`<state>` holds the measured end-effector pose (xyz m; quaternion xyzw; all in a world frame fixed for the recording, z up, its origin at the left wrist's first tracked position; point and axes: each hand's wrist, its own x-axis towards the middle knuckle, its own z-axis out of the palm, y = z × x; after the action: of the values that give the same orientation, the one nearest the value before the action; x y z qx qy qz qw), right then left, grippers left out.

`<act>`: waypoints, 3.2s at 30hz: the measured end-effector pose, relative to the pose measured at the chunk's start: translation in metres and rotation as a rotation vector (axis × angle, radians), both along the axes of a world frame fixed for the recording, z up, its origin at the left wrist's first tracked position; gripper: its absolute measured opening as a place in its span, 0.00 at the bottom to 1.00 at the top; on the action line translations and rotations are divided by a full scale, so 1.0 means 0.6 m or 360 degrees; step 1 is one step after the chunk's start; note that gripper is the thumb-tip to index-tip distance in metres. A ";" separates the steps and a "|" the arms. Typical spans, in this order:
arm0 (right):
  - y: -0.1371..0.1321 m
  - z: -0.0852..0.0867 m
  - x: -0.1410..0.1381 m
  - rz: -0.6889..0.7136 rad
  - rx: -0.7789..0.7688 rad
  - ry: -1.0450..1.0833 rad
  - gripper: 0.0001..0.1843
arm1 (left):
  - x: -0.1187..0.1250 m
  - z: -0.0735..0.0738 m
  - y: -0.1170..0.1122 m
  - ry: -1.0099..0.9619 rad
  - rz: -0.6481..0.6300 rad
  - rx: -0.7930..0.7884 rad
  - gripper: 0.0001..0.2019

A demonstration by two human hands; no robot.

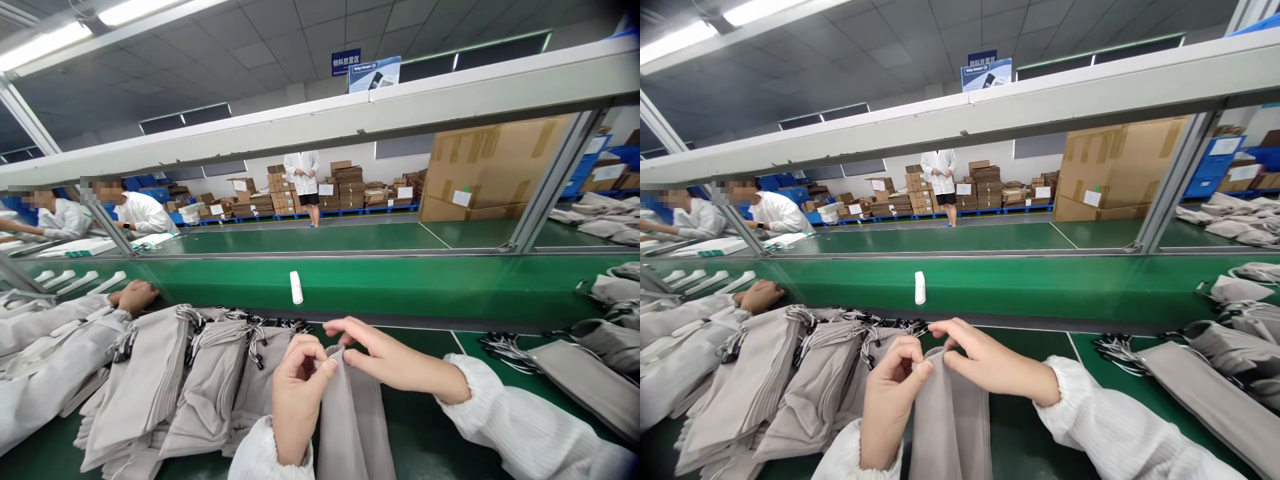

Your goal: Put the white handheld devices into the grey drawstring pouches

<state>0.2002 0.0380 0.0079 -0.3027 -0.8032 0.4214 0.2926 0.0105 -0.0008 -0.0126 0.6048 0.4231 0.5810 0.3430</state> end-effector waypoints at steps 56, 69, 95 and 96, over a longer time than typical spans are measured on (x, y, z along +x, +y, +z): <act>0.035 -0.049 -0.024 -0.0236 -0.0526 0.0918 0.54 | -0.013 -0.025 -0.001 0.0101 -0.0422 -0.0272 0.06; -0.007 0.008 0.032 -0.0038 -0.0080 -0.0288 0.16 | -0.031 0.018 0.001 -0.0082 0.0034 -0.0148 0.08; 0.025 0.030 0.402 -0.1461 0.0376 -0.0623 0.20 | 0.002 -0.121 0.042 0.1356 -0.0301 0.0242 0.15; 0.003 0.020 0.443 -0.1606 0.0295 -0.0844 0.19 | 0.002 -0.125 0.047 0.1399 -0.0298 0.0237 0.17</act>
<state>0.4660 0.0397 0.0196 -0.7168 -0.6388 0.0674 0.2714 0.0115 0.0273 -0.0875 0.8526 0.4292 0.2646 0.1375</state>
